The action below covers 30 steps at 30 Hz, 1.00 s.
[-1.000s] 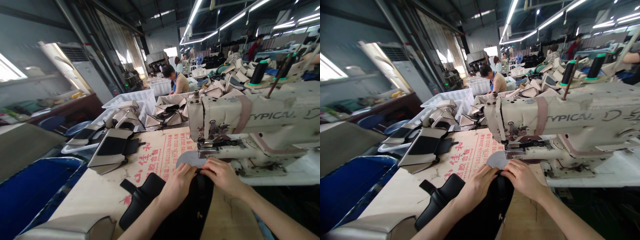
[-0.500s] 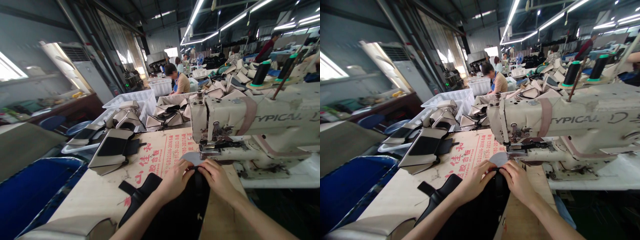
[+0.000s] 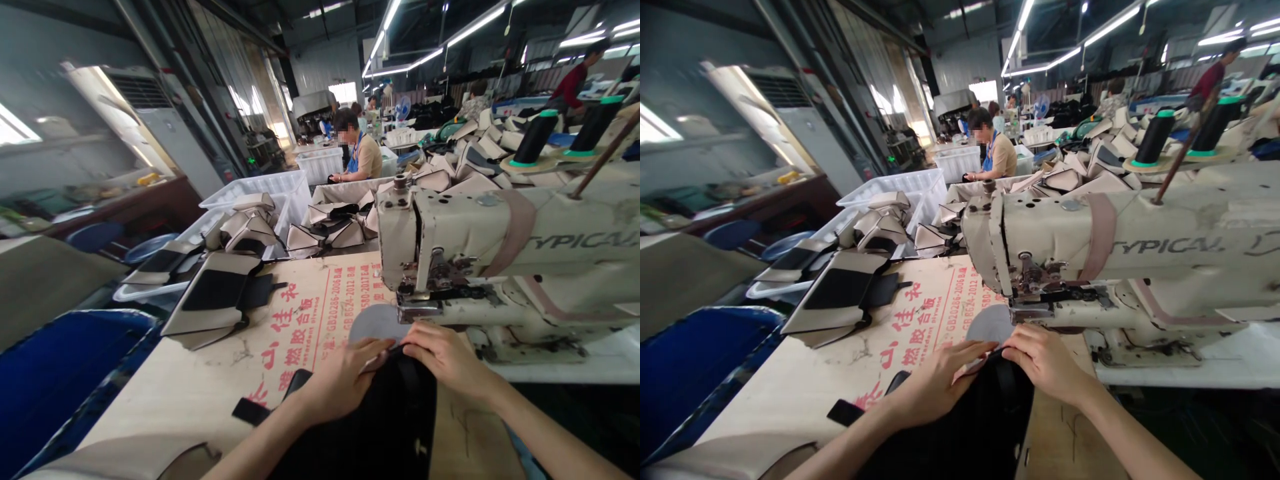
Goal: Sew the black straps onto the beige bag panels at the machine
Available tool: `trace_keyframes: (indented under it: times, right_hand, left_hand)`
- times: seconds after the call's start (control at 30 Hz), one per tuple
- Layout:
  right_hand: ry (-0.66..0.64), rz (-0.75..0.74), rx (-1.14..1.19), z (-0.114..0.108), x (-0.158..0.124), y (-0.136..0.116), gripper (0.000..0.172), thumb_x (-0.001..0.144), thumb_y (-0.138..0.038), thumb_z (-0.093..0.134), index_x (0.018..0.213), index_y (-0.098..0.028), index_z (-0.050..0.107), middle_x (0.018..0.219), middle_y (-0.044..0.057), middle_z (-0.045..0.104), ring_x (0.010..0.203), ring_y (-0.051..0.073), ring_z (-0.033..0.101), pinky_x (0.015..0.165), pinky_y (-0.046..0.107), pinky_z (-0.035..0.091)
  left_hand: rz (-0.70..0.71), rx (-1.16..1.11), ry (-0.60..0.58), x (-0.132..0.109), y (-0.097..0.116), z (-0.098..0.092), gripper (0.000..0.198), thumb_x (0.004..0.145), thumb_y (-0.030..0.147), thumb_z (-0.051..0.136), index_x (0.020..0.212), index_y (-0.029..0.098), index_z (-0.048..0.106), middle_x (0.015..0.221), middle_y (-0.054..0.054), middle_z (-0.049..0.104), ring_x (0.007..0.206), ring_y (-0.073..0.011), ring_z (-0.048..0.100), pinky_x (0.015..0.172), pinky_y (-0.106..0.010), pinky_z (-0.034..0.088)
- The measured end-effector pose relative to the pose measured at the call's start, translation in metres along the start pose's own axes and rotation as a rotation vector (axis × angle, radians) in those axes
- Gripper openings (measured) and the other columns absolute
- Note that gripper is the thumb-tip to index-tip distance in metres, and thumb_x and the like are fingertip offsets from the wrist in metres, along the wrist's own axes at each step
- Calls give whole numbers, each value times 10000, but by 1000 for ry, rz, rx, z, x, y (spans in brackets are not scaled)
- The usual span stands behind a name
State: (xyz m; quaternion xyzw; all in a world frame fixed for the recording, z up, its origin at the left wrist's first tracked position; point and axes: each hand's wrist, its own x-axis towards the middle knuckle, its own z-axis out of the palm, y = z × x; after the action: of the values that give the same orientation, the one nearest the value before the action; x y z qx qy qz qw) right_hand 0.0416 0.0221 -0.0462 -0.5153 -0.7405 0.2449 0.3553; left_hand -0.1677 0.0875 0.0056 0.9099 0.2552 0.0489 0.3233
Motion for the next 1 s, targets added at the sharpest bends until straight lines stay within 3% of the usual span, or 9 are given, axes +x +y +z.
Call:
trace_keyframes:
  times: [0.13,0.27,0.57,0.8,1.0]
  right_hand:
    - [16,15,-30,2,1,-4,219,909,-341,409,897,-199,576,851,8,564,808,122,511,730,244,373]
    - [44,31,-22,1,3,-6,227,915,-334,398,867,-193,570,838,2,562,803,116,512,731,241,373]
    - [18,70,40,0,4,-6,198,884,-362,455,935,-229,593,893,-1,591,842,129,546,765,240,406]
    - [120,36,-75,5,2,-12,174,899,-290,431,920,-223,590,877,11,584,838,142,537,754,263,415]
    - [193,62,-115,6,-4,-16,218,880,-332,463,1050,-226,550,942,21,563,886,148,539,810,274,421]
  left_hand:
    - [40,-47,136,1,3,10,332,877,234,430,1200,262,499,1124,1,590,1005,-115,550,889,-218,420]
    - [40,-25,228,6,0,19,283,891,243,412,1139,238,548,1037,-3,621,937,-116,568,845,-218,431]
    - [-78,-39,224,15,4,16,254,894,282,386,952,208,622,873,-17,633,800,-125,572,754,-222,442]
    - [-115,-3,252,16,4,19,261,889,303,393,964,219,629,860,-10,633,777,-131,574,724,-223,436]
    - [-113,40,253,12,5,18,278,894,318,377,974,228,628,860,-8,628,774,-132,569,718,-223,430]
